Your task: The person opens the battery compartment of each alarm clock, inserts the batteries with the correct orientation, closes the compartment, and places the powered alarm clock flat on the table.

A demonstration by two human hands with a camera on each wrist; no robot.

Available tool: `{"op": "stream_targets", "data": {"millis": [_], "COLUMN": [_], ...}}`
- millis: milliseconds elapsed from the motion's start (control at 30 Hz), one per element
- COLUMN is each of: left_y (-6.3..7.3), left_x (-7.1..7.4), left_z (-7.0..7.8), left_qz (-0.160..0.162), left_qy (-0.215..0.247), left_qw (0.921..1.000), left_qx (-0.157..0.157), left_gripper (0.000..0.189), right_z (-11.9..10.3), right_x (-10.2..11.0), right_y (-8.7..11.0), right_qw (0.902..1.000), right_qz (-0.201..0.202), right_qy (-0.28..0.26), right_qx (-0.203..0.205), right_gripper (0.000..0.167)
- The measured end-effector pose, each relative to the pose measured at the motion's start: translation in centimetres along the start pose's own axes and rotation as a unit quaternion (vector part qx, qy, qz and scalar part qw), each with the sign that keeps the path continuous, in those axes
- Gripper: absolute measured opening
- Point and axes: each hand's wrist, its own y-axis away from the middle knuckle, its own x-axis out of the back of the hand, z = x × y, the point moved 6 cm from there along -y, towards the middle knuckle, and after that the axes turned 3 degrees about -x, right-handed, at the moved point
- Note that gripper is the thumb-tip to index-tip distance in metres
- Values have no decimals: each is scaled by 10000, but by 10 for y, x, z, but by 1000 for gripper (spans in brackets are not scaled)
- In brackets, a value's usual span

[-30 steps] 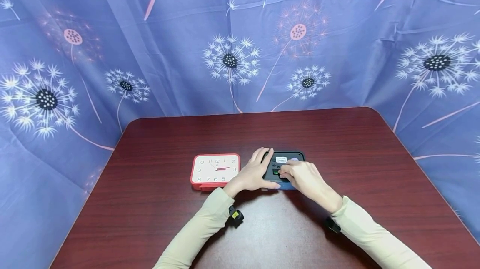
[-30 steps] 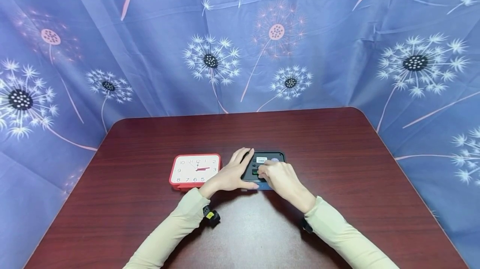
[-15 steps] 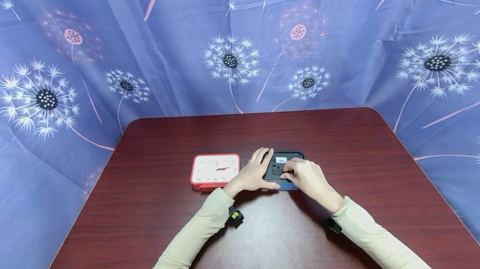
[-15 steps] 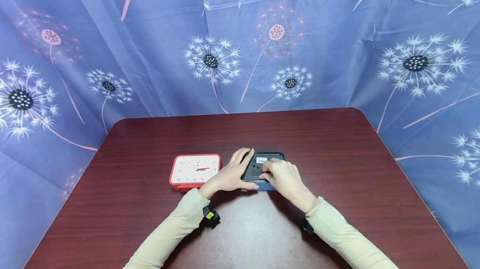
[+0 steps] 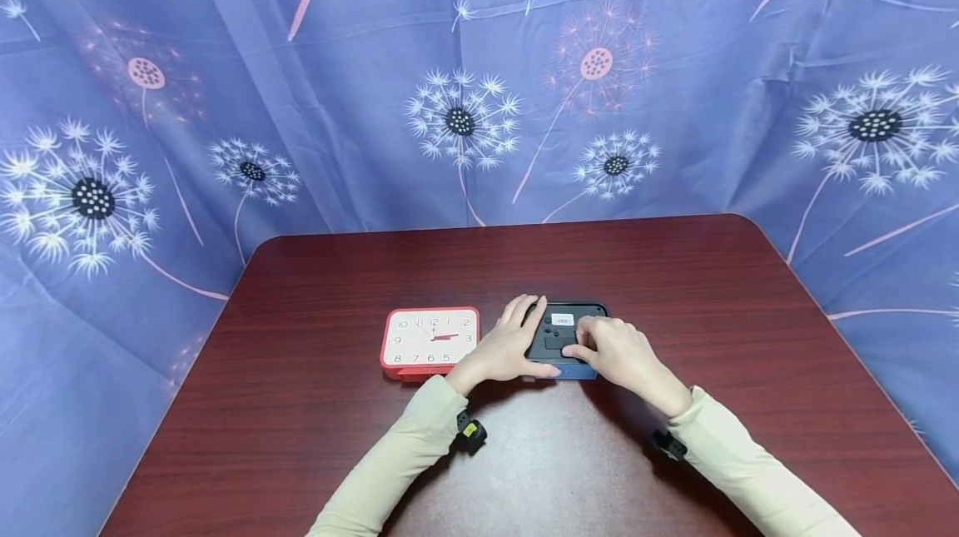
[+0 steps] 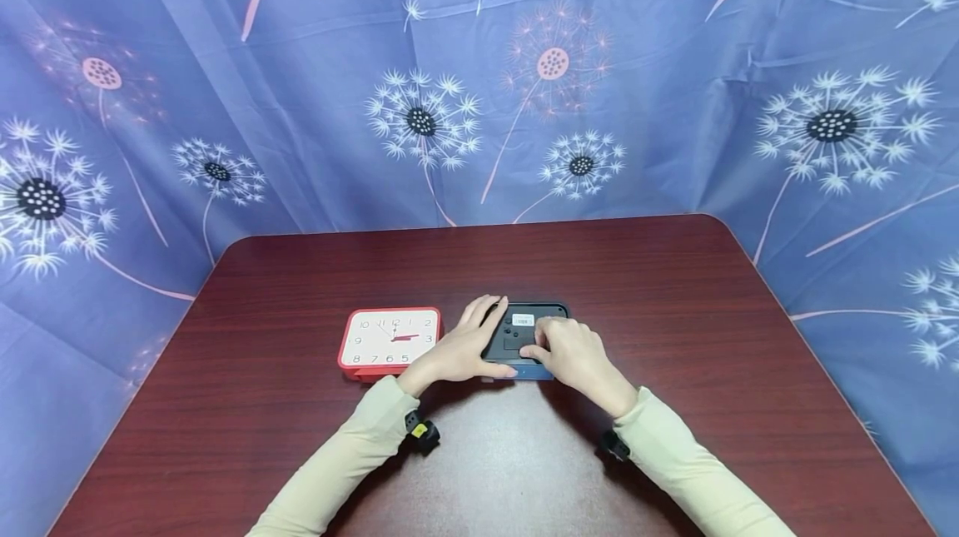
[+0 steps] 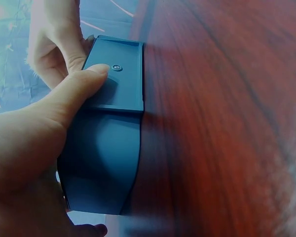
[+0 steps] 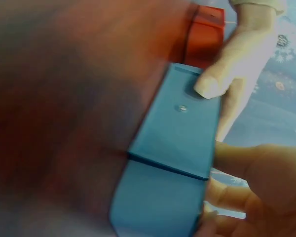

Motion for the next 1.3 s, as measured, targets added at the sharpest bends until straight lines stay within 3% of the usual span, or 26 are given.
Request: {"op": "stream_targets", "data": {"millis": [167, 667, 900, 1033, 1300], "left_y": [0, 1, 1, -1, -1], "left_x": [1, 3, 4, 2, 2], "left_z": [0, 2, 2, 1, 1], "left_qz": [-47, 65, 59, 86, 139], "left_qy": [5, 198, 457, 519, 450], "left_qw": [10000, 9998, 9989, 9986, 9989], "left_qx": [35, 6, 24, 6, -36], "left_gripper": [107, 107, 107, 108, 108], "right_z": [1, 7, 9, 11, 17], "right_x": [0, 0, -1, -1, 0], "right_y": [-2, -10, -17, -20, -18], "right_qw": [9987, 9891, 9839, 9825, 9870], "right_qz": [-420, -912, -1185, -1206, -942], "right_qy": [-103, -213, -266, -359, -444], "right_qx": [-251, -1132, -1308, -1370, -1224], "right_gripper": [33, 37, 53, 55, 41]}}
